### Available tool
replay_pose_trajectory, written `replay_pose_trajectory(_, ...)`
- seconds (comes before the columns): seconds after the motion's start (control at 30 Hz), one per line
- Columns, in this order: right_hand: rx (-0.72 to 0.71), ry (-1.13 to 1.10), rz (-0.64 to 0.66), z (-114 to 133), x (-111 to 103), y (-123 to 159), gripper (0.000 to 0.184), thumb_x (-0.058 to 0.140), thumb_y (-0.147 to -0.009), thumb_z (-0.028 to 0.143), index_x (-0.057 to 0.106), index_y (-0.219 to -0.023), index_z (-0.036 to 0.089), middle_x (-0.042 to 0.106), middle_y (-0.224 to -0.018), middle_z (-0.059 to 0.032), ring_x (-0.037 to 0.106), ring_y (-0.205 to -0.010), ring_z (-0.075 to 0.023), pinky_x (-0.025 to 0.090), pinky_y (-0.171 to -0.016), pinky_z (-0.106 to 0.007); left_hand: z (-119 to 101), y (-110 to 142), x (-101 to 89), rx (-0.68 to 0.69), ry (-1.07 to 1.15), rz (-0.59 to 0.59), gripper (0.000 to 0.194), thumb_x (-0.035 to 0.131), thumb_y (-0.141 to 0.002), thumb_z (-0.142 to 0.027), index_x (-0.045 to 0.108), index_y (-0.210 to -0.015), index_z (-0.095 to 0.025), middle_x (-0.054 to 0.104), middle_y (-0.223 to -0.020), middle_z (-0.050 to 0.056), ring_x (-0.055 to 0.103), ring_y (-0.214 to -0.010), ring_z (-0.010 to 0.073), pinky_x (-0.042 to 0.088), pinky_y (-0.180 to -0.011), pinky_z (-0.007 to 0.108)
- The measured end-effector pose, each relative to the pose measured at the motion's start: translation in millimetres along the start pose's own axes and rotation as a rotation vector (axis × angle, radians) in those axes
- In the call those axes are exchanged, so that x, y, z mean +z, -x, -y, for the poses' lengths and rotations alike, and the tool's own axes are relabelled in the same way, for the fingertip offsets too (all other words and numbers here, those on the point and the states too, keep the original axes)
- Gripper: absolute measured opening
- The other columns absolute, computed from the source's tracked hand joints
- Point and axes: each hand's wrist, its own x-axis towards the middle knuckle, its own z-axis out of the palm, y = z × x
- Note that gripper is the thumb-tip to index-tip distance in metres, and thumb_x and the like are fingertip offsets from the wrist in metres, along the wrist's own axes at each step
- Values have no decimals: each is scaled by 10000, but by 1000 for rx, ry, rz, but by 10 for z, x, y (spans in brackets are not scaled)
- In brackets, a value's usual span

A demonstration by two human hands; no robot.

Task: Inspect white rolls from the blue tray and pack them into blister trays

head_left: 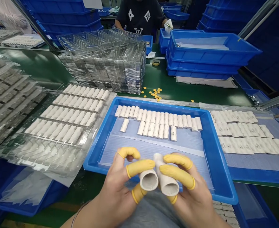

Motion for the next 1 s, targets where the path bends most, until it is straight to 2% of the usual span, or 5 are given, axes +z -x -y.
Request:
replay_pose_trajectory(0.23, 11, -160, -272, 56, -19, 27, 548, 635, -752, -111, 640, -1136, 281, 548, -1014, -22, 618, -914, -195, 583, -849, -318, 156, -67, 12, -402, 613, -189, 191, 787, -782, -132, 673, -900, -230, 585, -920, 6, 546, -793, 147, 455, -729, 268)
replay_pose_trajectory(0.43, 160, -401, -269, -13, 118, 13, 461, 677, -783, -41, 629, -1087, 303, 580, -948, 0, 617, -925, -175, 560, -885, -267, 96, -117, 153, -595, 877, -112, 312, 807, -759, -253, 603, -988, -198, 644, -890, 30, 629, -778, 170, 516, -725, 313)
replay_pose_trajectory(0.63, 306, -400, -201, -116, 199, 90, 420, 748, -892, 188, 615, -1260, 341, 696, -1025, -14, 639, -935, -181, 536, -903, -280, 63, -3, 176, -487, 935, -44, 483, 793, -810, -229, 591, -1246, -281, 671, -1087, 50, 639, -943, 183, 531, -784, 285)
replay_pose_trajectory(0.83, 592, -678, 14, -28, 69, 50, 486, 740, -906, 421, 543, -1350, 445, 732, -1040, -3, 656, -821, -174, 559, -796, -307, 25, 60, 86, -474, 907, 47, 633, 734, -878, -210, 462, -1409, -420, 652, -1126, 35, 659, -713, 100, 555, -694, 260)
replay_pose_trajectory(1.0, 724, -920, 133, 51, -11, -28, 531, 726, -918, 416, 494, -1384, 522, 723, -1111, -4, 696, -826, -177, 565, -773, -324, -27, 36, 49, -463, 896, 49, 565, 753, -865, -247, 534, -1362, -405, 674, -1107, 42, 644, -1016, 198, 567, -817, 298)
